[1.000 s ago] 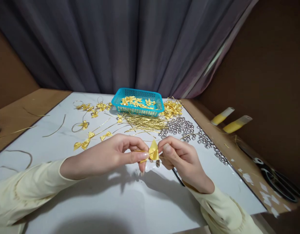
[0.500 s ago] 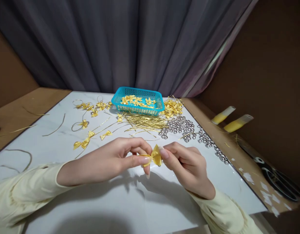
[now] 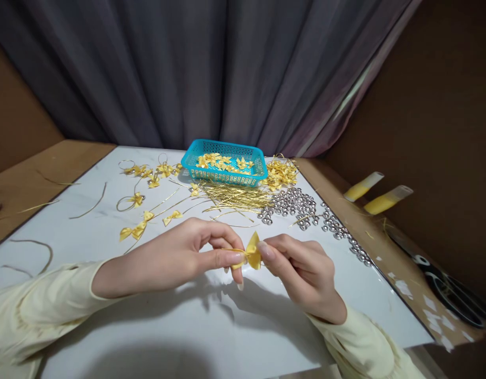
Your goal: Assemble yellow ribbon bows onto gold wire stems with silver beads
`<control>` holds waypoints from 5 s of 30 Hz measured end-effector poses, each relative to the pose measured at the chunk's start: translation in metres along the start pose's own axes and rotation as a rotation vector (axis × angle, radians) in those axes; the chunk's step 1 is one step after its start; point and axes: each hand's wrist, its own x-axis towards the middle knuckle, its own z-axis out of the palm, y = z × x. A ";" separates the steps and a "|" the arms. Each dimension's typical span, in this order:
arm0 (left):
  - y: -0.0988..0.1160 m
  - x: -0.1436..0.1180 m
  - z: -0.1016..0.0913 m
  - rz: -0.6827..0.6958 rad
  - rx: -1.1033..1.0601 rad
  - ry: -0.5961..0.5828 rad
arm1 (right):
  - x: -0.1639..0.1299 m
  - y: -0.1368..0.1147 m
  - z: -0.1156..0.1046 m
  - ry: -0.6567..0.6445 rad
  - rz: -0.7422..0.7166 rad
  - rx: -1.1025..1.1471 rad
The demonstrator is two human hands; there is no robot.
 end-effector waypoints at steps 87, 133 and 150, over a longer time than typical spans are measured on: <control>-0.019 0.003 0.015 0.079 -0.134 -0.032 | 0.003 0.005 0.011 -0.168 0.097 0.052; -0.021 0.013 0.009 0.145 0.285 0.222 | 0.016 0.013 0.013 -0.084 0.840 0.799; -0.048 0.021 0.013 0.649 0.737 0.532 | 0.013 0.000 -0.001 -0.183 0.661 0.401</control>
